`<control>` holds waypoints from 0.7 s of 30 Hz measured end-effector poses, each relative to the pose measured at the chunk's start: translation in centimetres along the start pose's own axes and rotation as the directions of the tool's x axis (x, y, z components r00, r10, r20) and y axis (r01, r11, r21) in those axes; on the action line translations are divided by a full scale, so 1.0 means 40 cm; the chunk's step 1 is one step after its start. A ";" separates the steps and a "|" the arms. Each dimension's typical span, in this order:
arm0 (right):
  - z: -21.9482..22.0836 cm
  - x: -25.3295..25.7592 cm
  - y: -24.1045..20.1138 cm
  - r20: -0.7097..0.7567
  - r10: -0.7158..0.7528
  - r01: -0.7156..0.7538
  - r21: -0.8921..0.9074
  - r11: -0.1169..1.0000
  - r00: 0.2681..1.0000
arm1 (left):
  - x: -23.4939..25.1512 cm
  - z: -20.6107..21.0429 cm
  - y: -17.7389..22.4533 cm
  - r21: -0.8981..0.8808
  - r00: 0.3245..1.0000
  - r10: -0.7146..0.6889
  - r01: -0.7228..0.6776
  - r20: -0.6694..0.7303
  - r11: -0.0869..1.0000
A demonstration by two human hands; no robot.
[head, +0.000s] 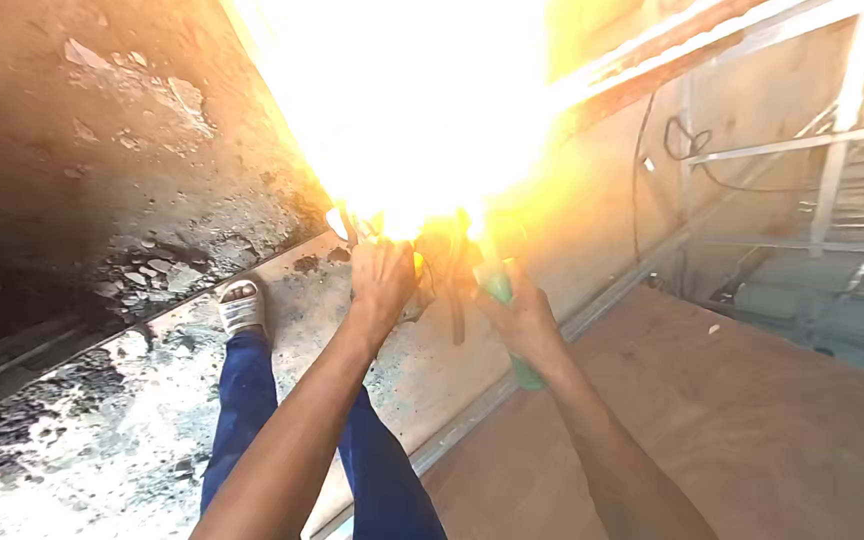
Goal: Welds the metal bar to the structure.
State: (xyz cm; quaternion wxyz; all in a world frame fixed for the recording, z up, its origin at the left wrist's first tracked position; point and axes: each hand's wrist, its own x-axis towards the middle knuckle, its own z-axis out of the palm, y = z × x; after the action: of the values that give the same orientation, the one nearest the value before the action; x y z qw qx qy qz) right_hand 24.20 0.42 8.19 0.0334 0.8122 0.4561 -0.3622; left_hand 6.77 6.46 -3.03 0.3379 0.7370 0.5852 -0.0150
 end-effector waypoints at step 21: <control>-0.038 -0.050 -0.013 0.154 0.152 -0.140 -0.087 0.986 0.976 | -0.275 -0.029 -0.097 -0.493 0.886 -0.184 0.397 0.425 0.774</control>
State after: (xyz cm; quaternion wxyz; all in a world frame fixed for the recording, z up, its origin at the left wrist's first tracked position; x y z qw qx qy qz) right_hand 23.99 -0.12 10.70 0.1274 0.8099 0.4044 -0.4053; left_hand -0.52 -1.98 0.57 0.6341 0.4864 0.6006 -0.0252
